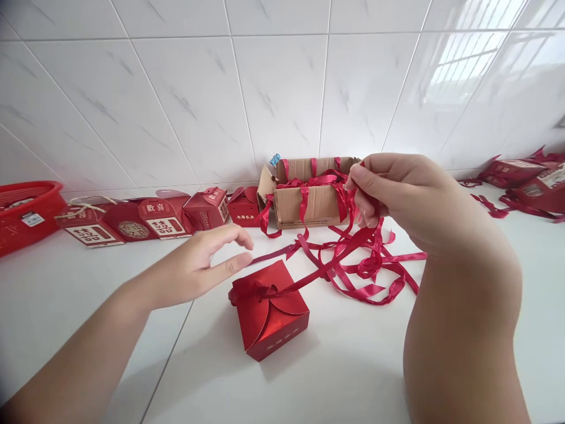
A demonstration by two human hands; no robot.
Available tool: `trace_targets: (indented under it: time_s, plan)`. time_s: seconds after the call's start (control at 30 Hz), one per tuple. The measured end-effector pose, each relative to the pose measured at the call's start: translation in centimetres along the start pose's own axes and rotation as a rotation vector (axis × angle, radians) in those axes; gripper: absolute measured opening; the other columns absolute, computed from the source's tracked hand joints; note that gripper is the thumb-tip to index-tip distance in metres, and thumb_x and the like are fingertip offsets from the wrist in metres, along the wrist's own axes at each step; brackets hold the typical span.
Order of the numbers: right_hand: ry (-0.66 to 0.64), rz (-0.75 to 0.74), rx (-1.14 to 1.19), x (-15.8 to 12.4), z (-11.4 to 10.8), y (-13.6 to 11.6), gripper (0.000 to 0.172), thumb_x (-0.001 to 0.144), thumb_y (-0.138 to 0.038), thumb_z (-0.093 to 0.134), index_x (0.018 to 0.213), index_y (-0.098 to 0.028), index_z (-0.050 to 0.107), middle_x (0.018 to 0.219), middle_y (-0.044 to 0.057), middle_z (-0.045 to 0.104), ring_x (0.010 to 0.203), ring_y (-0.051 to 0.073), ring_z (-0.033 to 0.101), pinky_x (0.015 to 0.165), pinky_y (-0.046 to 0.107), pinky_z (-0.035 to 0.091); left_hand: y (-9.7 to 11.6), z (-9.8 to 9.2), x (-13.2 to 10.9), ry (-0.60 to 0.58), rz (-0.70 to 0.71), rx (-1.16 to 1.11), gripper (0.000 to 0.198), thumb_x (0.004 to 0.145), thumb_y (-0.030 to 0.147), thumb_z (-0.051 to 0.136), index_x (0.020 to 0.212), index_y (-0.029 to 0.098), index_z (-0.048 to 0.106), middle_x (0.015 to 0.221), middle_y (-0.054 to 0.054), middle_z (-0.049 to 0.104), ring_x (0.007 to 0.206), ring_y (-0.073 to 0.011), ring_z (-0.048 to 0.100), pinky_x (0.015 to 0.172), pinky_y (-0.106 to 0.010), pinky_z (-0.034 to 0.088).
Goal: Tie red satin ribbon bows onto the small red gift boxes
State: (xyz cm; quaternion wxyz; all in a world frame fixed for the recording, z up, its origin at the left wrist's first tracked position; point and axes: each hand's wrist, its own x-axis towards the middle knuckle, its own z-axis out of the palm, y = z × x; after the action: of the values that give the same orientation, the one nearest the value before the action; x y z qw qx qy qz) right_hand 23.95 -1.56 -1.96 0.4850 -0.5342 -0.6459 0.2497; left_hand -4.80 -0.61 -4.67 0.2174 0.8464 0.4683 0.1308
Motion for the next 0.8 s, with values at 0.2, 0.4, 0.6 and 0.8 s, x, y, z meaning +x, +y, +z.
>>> trace_targets:
  time_s: [0.2,0.4,0.6,0.8]
  plan:
    - [0.104,-0.138,0.294,-0.2,0.7,-1.1,0.020,0.091,-0.029,0.052,0.077,-0.018,0.060,0.058,0.000,0.049,0.053,0.009,0.047,0.050,0.024,0.041,-1.0,-1.0,-0.3,-0.259,-0.126,0.264,0.049,0.068,0.070,0.056,0.086,0.025,0.061,0.087,-0.001,0.063,0.070,-0.0198,0.055,0.053,-0.027,0.035]
    - [-0.044,-0.124,0.303,-0.6,1.5,-1.6,0.025,0.092,-0.033,0.049,0.073,-0.018,0.056,0.058,-0.001,0.045,0.046,0.006,0.036,0.042,0.022,0.026,-1.4,-0.5,-0.4,-0.262,-0.043,0.246,0.031,0.087,0.043,0.041,0.069,0.022,0.055,0.077,0.001,0.061,0.063,-0.0150,0.052,0.054,-0.027,0.034]
    - [-0.653,-0.077,-0.188,0.0,4.4,-1.1,0.035,0.074,-0.050,0.067,0.096,-0.024,0.060,0.070,-0.002,0.047,0.059,0.011,0.043,0.050,0.023,0.034,-0.5,-1.0,-0.9,-0.080,0.024,0.094,0.019,0.087,0.028,0.041,0.071,0.022,0.050,0.070,0.003,0.055,0.063,-0.0130,0.049,0.055,-0.025,0.034]
    - [-1.015,-0.204,-0.380,0.1,8.1,-0.2,0.060,0.062,-0.057,0.072,0.111,-0.026,0.056,0.107,0.003,0.056,0.093,0.021,0.052,0.068,0.027,0.042,0.2,-0.6,-0.9,0.043,0.079,-0.109,0.019,0.087,0.028,0.044,0.070,0.022,0.051,0.072,0.004,0.057,0.071,-0.0122,0.052,0.059,-0.021,0.039]
